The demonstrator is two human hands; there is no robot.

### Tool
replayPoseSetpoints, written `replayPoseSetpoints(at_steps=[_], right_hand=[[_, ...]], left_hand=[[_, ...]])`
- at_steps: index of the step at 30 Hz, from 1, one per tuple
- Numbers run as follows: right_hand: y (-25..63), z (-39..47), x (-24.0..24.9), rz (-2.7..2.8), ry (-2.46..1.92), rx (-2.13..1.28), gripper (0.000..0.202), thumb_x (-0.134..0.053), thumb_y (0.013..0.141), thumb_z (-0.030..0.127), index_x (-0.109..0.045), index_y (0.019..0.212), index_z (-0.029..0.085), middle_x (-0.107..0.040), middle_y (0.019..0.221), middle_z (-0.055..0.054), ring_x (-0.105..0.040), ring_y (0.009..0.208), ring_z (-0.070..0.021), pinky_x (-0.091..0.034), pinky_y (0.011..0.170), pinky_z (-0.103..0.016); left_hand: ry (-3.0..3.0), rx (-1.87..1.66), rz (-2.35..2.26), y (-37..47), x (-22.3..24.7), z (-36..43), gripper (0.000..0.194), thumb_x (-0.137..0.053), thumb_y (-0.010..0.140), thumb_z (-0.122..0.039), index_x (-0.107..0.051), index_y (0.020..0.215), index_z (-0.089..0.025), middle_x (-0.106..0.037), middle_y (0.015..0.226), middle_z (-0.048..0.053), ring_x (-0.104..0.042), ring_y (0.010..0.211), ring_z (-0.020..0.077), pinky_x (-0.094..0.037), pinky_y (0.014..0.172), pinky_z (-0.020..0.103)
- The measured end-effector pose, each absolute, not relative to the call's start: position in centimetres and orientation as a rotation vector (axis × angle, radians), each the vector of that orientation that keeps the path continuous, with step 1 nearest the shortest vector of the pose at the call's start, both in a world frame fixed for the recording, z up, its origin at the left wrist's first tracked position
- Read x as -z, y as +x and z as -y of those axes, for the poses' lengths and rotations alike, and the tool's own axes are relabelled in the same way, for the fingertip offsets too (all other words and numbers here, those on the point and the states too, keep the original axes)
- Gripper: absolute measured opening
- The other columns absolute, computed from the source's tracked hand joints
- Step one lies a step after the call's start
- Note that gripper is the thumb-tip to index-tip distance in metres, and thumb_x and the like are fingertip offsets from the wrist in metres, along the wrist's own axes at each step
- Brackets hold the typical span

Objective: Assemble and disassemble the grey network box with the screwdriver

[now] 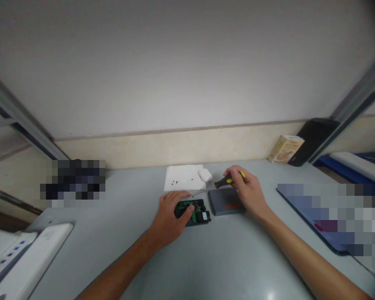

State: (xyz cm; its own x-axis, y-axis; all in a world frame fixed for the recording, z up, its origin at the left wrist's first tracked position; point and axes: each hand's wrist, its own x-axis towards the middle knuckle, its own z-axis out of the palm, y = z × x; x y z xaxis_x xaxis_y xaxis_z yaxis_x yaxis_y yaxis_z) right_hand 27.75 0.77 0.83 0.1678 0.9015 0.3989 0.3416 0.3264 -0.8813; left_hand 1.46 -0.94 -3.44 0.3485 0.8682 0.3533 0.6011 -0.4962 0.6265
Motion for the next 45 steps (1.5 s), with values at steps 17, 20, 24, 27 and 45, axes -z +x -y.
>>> replayPoseSetpoints(at_steps=[17, 20, 24, 27, 45], right_hand=[[27.1, 0.0, -1.2, 1.475, -1.271, -0.634, 0.044, -0.049, 0.097, 0.058, -0.068, 0.081, 0.021, -0.060, 0.071, -0.001, -0.051, 0.061, -0.0147, -0.044, 0.054, -0.025], [27.0, 0.0, -1.2, 1.499, -1.253, -0.630, 0.042, -0.050, 0.097, 0.056, -0.067, 0.081, 0.021, -0.062, 0.072, -0.001, -0.056, 0.064, -0.0153, -0.047, 0.058, -0.025], [26.7, 0.2, -1.7, 1.457, -1.095, -0.626, 0.032, -0.067, 0.088, 0.052, -0.068, 0.100, 0.022, -0.068, 0.085, -0.003, -0.063, 0.075, -0.0166, -0.053, 0.066, -0.026], [26.3, 0.8, -2.2, 1.411, -1.030, -0.681, 0.037, -0.074, 0.084, 0.048, -0.067, 0.110, 0.023, -0.070, 0.090, -0.004, -0.061, 0.066, -0.0139, -0.052, 0.057, -0.024], [25.5, 2.0, -2.4, 1.544, -1.043, -0.613, 0.022, -0.071, 0.089, 0.034, -0.072, 0.108, 0.025, -0.073, 0.102, -0.004, -0.069, 0.074, -0.0140, -0.060, 0.064, -0.024]], left_hand=[[2.226, -1.055, -1.305, 1.5, 2.8, 0.5, 0.008, -0.068, 0.092, -0.028, -0.076, 0.094, -0.026, -0.078, 0.105, 0.002, -0.063, 0.105, 0.0236, -0.038, 0.099, 0.045], [2.272, -1.036, -1.297, 1.4, 2.9, 0.5, 0.007, -0.069, 0.093, -0.027, -0.076, 0.095, -0.028, -0.078, 0.106, 0.000, -0.061, 0.106, 0.0236, -0.036, 0.099, 0.045], [2.321, -1.055, -1.259, 1.3, 3.0, 0.6, 0.008, -0.069, 0.094, -0.026, -0.076, 0.096, -0.029, -0.078, 0.103, -0.002, -0.060, 0.105, 0.0227, -0.035, 0.097, 0.044], [2.328, -1.076, -1.229, 1.4, 3.0, 0.8, 0.009, -0.068, 0.094, -0.026, -0.076, 0.095, -0.029, -0.078, 0.101, -0.002, -0.060, 0.104, 0.0221, -0.037, 0.096, 0.043], [2.528, -0.738, -1.159, 1.8, 3.7, 1.5, 0.052, -0.072, 0.089, -0.040, -0.054, 0.138, -0.031, -0.067, 0.136, 0.001, -0.050, 0.134, 0.0260, -0.025, 0.115, 0.047]])
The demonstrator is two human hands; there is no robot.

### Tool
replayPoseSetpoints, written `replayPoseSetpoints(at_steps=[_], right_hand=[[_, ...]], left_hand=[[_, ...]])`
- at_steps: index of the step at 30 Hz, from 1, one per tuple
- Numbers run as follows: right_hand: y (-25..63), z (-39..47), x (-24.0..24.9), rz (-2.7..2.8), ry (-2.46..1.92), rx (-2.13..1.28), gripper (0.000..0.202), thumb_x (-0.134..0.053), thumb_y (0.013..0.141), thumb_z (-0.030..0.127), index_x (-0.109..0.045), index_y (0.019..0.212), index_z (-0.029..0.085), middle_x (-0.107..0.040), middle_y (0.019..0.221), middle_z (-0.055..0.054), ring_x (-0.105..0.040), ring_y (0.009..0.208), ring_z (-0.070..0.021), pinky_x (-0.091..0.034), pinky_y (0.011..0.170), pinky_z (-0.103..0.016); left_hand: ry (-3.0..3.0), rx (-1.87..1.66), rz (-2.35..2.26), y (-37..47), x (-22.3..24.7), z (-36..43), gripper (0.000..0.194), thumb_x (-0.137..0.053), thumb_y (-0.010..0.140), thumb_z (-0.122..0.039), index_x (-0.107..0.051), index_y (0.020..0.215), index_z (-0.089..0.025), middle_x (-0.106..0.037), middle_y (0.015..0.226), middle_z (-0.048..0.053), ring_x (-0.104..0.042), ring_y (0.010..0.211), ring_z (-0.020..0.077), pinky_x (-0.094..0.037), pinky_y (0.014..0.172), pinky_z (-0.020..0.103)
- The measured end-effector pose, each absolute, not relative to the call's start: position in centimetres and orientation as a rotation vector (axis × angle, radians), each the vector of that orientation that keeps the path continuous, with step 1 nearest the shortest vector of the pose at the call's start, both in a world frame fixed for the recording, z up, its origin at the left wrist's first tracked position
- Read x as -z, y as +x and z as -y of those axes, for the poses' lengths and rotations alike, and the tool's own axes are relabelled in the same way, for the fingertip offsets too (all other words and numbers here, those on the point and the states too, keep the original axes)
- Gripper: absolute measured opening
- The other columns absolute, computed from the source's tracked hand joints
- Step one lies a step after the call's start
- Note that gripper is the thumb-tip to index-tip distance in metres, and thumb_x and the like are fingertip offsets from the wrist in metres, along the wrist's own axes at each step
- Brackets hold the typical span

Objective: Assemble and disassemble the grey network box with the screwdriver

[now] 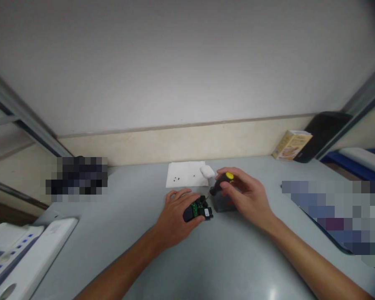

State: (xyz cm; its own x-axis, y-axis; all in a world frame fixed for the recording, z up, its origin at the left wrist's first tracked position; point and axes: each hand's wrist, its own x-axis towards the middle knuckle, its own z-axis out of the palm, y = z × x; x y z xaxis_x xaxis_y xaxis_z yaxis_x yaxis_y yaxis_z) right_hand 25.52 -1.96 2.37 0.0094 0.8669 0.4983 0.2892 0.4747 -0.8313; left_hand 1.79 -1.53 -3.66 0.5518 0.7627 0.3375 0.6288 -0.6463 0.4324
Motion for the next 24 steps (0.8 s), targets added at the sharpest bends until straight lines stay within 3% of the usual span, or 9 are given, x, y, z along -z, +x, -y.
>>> replayPoseSetpoints(at_steps=[15, 21, 24], right_hand=[[25.28, 2.03, -2.44, 1.473, -1.098, -0.669, 0.020, -0.068, 0.090, 0.038, -0.071, 0.105, 0.024, -0.072, 0.092, -0.002, -0.066, 0.064, -0.0117, -0.058, 0.056, -0.022], [25.28, 1.93, -2.55, 1.356, -1.097, -0.766, 0.031, -0.069, 0.088, 0.047, -0.067, 0.107, 0.022, -0.071, 0.091, -0.004, -0.065, 0.057, -0.0126, -0.051, 0.039, -0.020], [25.29, 1.86, -2.53, 1.336, -1.072, -0.787, 0.032, -0.070, 0.088, 0.047, -0.067, 0.107, 0.022, -0.071, 0.090, -0.004, -0.065, 0.057, -0.0127, -0.051, 0.039, -0.020]], left_hand=[[2.470, -0.802, -1.168, 2.02, 3.39, 1.60, 0.047, -0.074, 0.088, -0.038, -0.058, 0.132, -0.032, -0.069, 0.132, 0.000, -0.055, 0.129, 0.0249, -0.026, 0.112, 0.047], [2.392, -0.973, -1.234, 2.19, 3.29, 1.52, 0.018, -0.067, 0.091, -0.025, -0.067, 0.109, -0.027, -0.071, 0.123, 0.002, -0.058, 0.124, 0.0232, -0.031, 0.108, 0.046], [2.370, -0.999, -1.271, 2.24, 3.24, 1.42, 0.007, -0.067, 0.091, -0.024, -0.070, 0.097, -0.026, -0.072, 0.119, 0.002, -0.059, 0.120, 0.0231, -0.033, 0.106, 0.046]])
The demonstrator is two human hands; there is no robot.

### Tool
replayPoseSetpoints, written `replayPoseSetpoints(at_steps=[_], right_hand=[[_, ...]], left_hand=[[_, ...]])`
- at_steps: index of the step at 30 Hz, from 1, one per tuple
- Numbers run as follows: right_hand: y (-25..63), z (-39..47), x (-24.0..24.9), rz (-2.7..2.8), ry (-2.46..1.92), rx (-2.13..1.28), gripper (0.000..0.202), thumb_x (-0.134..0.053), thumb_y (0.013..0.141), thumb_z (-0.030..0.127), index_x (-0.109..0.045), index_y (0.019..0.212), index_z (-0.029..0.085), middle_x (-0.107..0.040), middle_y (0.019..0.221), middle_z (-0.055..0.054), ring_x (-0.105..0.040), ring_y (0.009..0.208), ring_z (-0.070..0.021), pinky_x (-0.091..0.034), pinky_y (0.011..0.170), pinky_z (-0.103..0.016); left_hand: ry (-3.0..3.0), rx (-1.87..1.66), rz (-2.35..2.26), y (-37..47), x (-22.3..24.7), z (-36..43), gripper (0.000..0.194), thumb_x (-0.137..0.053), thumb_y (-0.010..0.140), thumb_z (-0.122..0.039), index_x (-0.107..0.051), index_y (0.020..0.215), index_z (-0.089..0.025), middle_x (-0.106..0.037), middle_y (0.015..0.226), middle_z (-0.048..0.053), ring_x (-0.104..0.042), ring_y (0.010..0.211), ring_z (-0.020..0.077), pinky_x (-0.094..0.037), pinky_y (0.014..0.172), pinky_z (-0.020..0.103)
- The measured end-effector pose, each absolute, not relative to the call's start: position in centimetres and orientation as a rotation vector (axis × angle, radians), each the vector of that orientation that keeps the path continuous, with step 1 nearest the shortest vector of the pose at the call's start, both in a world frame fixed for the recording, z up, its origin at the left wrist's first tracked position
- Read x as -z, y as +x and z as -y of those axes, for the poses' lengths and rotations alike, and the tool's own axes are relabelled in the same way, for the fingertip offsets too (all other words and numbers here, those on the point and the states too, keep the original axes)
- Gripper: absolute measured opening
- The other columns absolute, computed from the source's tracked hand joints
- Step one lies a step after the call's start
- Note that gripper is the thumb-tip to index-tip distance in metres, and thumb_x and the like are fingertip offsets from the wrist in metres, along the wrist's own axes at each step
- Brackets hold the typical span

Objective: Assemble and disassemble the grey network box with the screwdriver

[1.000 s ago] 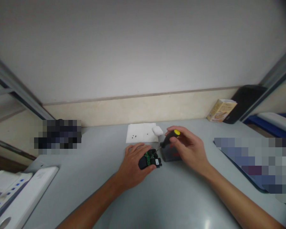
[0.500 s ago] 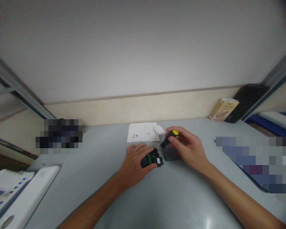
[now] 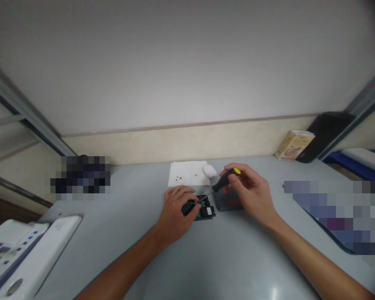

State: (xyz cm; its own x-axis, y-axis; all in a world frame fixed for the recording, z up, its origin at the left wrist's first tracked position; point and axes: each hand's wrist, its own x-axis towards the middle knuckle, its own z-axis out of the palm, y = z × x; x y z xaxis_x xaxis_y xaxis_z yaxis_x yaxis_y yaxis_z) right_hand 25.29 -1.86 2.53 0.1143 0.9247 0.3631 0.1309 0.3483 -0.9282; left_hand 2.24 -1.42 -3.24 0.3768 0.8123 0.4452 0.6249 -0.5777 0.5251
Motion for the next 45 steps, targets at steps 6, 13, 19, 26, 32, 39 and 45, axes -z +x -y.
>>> replayPoseSetpoints(at_steps=[6, 13, 19, 26, 32, 39, 45], right_hand=[[25.5, 1.7, -2.3, 1.355, -1.050, -0.767, 0.028, -0.070, 0.089, 0.044, -0.068, 0.107, 0.023, -0.072, 0.089, -0.004, -0.065, 0.058, -0.0127, -0.054, 0.044, -0.021], [25.5, 1.9, -2.5, 1.342, -1.064, -0.778, 0.028, -0.071, 0.088, 0.043, -0.068, 0.107, 0.023, -0.073, 0.091, -0.004, -0.066, 0.057, -0.0134, -0.054, 0.044, -0.022], [25.5, 2.0, -2.7, 1.331, -1.045, -0.769, 0.029, -0.071, 0.088, 0.045, -0.068, 0.106, 0.023, -0.072, 0.092, -0.004, -0.067, 0.057, -0.0139, -0.055, 0.045, -0.023], [25.3, 2.1, -2.7, 1.353, -1.032, -0.794, 0.029, -0.072, 0.087, 0.044, -0.069, 0.107, 0.023, -0.072, 0.094, -0.005, -0.067, 0.059, -0.0132, -0.056, 0.045, -0.022], [25.4, 2.4, -3.0, 1.379, -1.025, -0.799, 0.027, -0.072, 0.087, 0.043, -0.071, 0.107, 0.024, -0.072, 0.097, -0.005, -0.066, 0.060, -0.0125, -0.055, 0.045, -0.020], [25.8, 1.7, -2.3, 1.374, -1.063, -0.757, 0.030, -0.070, 0.087, 0.045, -0.071, 0.108, 0.024, -0.071, 0.098, -0.005, -0.063, 0.060, -0.0122, -0.051, 0.040, -0.019], [25.5, 1.7, -1.8, 1.340, -1.072, -0.740, 0.028, -0.067, 0.090, 0.044, -0.071, 0.109, 0.023, -0.069, 0.097, -0.004, -0.063, 0.062, -0.0113, -0.057, 0.055, -0.023]], left_hand=[[2.372, -1.013, -1.320, 2.1, 3.2, 1.3, 0.004, -0.071, 0.089, -0.025, -0.073, 0.090, -0.028, -0.071, 0.120, 0.001, -0.057, 0.119, 0.0243, -0.035, 0.104, 0.047], [2.440, -1.001, -1.309, 2.0, 3.1, 1.3, 0.003, -0.074, 0.090, -0.029, -0.075, 0.091, -0.030, -0.072, 0.118, -0.002, -0.055, 0.117, 0.0240, -0.033, 0.103, 0.046], [2.446, -0.978, -1.331, 1.9, 3.3, 1.2, 0.004, -0.075, 0.089, -0.031, -0.076, 0.092, -0.031, -0.073, 0.120, -0.002, -0.053, 0.117, 0.0258, -0.034, 0.102, 0.048], [2.435, -0.975, -1.317, 2.0, 3.3, 1.2, 0.005, -0.072, 0.091, -0.033, -0.077, 0.092, -0.031, -0.074, 0.119, -0.003, -0.052, 0.118, 0.0261, -0.034, 0.104, 0.050], [2.440, -0.924, -1.323, 2.1, 3.3, 1.4, 0.018, -0.073, 0.090, -0.037, -0.074, 0.108, -0.034, -0.072, 0.126, -0.003, -0.051, 0.123, 0.0266, -0.033, 0.106, 0.049], [2.509, -0.722, -1.218, 1.8, 3.5, 1.5, 0.065, -0.072, 0.086, -0.057, -0.054, 0.141, -0.029, -0.059, 0.146, 0.006, -0.046, 0.137, 0.0299, -0.025, 0.115, 0.051], [2.459, -0.670, -1.211, 1.9, 3.5, 1.3, 0.070, -0.078, 0.082, -0.050, -0.051, 0.144, -0.028, -0.061, 0.143, 0.008, -0.048, 0.137, 0.0291, -0.027, 0.116, 0.051]])
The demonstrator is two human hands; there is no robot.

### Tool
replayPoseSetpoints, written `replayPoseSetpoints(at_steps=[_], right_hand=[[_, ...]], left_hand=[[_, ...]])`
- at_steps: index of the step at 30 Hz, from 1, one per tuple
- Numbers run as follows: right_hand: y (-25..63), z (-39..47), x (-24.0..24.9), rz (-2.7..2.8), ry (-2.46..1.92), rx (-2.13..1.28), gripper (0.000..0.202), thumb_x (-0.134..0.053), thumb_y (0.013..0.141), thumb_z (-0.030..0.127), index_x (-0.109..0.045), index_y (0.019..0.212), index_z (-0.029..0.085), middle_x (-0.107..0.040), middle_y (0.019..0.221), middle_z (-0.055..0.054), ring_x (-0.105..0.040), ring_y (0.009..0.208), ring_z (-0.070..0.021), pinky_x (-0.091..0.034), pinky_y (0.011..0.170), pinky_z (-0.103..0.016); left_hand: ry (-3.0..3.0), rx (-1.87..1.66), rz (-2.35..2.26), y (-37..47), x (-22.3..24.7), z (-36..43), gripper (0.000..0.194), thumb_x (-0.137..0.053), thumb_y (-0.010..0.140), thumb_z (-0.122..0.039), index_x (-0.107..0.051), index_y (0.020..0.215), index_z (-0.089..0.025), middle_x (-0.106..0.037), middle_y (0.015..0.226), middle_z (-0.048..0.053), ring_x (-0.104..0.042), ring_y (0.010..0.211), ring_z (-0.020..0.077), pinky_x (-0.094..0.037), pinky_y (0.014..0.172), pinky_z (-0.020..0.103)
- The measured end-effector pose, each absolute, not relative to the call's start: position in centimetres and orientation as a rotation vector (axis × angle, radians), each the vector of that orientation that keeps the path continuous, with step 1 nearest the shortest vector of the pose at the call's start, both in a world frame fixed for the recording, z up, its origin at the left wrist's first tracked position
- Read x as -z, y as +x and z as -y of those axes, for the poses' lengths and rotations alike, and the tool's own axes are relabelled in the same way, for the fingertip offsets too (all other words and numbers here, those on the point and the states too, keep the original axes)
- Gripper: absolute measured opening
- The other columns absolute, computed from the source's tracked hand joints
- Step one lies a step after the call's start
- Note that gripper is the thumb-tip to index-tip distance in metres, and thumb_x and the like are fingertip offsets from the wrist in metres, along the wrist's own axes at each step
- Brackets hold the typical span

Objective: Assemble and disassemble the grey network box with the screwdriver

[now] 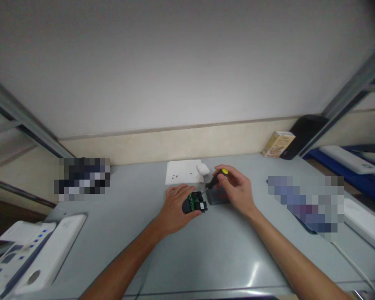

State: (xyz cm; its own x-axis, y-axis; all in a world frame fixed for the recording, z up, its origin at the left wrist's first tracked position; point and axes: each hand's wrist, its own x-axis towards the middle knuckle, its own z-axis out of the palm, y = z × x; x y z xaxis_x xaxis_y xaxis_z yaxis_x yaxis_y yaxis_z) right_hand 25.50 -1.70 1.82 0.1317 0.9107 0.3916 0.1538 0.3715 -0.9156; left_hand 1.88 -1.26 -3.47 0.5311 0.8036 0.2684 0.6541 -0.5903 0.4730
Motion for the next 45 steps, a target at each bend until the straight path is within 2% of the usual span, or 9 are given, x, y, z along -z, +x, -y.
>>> replayPoseSetpoints(at_steps=[8, 14, 19, 22, 25, 31, 39, 43, 45], right_hand=[[25.1, 2.5, -1.4, 1.335, -1.103, -0.777, 0.029, -0.067, 0.090, 0.043, -0.071, 0.109, 0.022, -0.069, 0.094, -0.005, -0.063, 0.064, -0.0130, -0.054, 0.049, -0.021], [25.3, 2.6, -1.1, 1.324, -1.119, -0.799, 0.031, -0.066, 0.090, 0.042, -0.070, 0.113, 0.022, -0.069, 0.096, -0.005, -0.063, 0.065, -0.0132, -0.054, 0.053, -0.023], [25.3, 2.7, -1.2, 1.457, -1.071, -0.818, 0.033, -0.060, 0.095, 0.041, -0.067, 0.121, 0.023, -0.072, 0.102, -0.006, -0.069, 0.084, -0.0180, -0.058, 0.071, -0.028], [25.1, 2.5, -2.4, 1.595, -1.014, -0.792, 0.029, -0.057, 0.097, 0.036, -0.067, 0.121, 0.022, -0.073, 0.105, -0.006, -0.069, 0.095, -0.0194, -0.055, 0.085, -0.032], [24.6, 2.2, -3.9, 1.737, -0.982, -0.783, 0.026, -0.054, 0.099, 0.029, -0.068, 0.119, 0.022, -0.073, 0.106, -0.006, -0.068, 0.098, -0.0189, -0.052, 0.090, -0.032], [23.4, 2.1, -5.8, 1.931, -0.980, -0.733, 0.023, -0.059, 0.096, 0.024, -0.070, 0.115, 0.024, -0.073, 0.111, -0.006, -0.066, 0.096, -0.0191, -0.050, 0.087, -0.032], [22.4, 2.8, -6.3, 1.899, -1.017, -0.778, 0.013, -0.066, 0.092, 0.026, -0.069, 0.104, 0.023, -0.071, 0.098, -0.004, -0.063, 0.085, -0.0175, -0.048, 0.078, -0.030], [21.6, 2.6, -4.9, 1.610, -0.936, -0.962, 0.018, -0.070, 0.090, 0.034, -0.058, 0.098, 0.023, -0.070, 0.102, -0.004, -0.065, 0.093, -0.0190, -0.049, 0.086, -0.033], [21.0, 2.5, -3.9, 1.437, -0.885, -1.070, 0.024, -0.068, 0.092, 0.039, -0.049, 0.095, 0.024, -0.069, 0.095, -0.002, -0.064, 0.087, -0.0178, -0.049, 0.081, -0.031]], left_hand=[[2.408, -0.621, -1.199, 1.7, 3.2, 1.1, 0.064, -0.080, 0.081, -0.045, -0.057, 0.138, -0.028, -0.067, 0.135, 0.008, -0.051, 0.135, 0.0285, -0.028, 0.116, 0.051], [2.370, -0.619, -1.198, 1.7, 2.9, 1.2, 0.062, -0.080, 0.082, -0.044, -0.058, 0.137, -0.027, -0.067, 0.134, 0.007, -0.053, 0.132, 0.0276, -0.029, 0.115, 0.050], [2.350, -0.616, -1.169, 1.8, 2.4, 1.3, 0.055, -0.080, 0.082, -0.043, -0.061, 0.132, -0.027, -0.068, 0.131, 0.006, -0.056, 0.129, 0.0270, -0.030, 0.114, 0.049], [2.348, -0.612, -1.169, 1.9, 2.2, 1.3, 0.051, -0.079, 0.083, -0.042, -0.062, 0.129, -0.026, -0.069, 0.131, 0.007, -0.056, 0.128, 0.0273, -0.029, 0.115, 0.050], [2.359, -0.610, -1.165, 1.8, 2.4, 1.3, 0.046, -0.077, 0.085, -0.041, -0.064, 0.126, -0.025, -0.068, 0.132, 0.008, -0.056, 0.128, 0.0278, -0.029, 0.115, 0.051], [2.428, -0.655, -1.140, 1.7, 3.7, 1.1, 0.045, -0.077, 0.085, -0.043, -0.063, 0.124, -0.026, -0.068, 0.132, 0.008, -0.056, 0.127, 0.0294, -0.033, 0.111, 0.051], [2.477, -0.703, -1.167, 1.9, 4.4, 1.3, 0.047, -0.076, 0.086, -0.039, -0.060, 0.129, -0.028, -0.068, 0.132, 0.005, -0.057, 0.127, 0.0304, -0.035, 0.108, 0.051], [2.468, -0.697, -1.175, 2.1, 4.1, 1.4, 0.045, -0.076, 0.087, -0.039, -0.061, 0.128, -0.029, -0.068, 0.133, 0.005, -0.057, 0.128, 0.0300, -0.034, 0.108, 0.051], [2.455, -0.698, -1.186, 2.2, 3.9, 1.5, 0.044, -0.076, 0.087, -0.039, -0.061, 0.127, -0.029, -0.068, 0.133, 0.005, -0.056, 0.128, 0.0295, -0.032, 0.109, 0.051]])
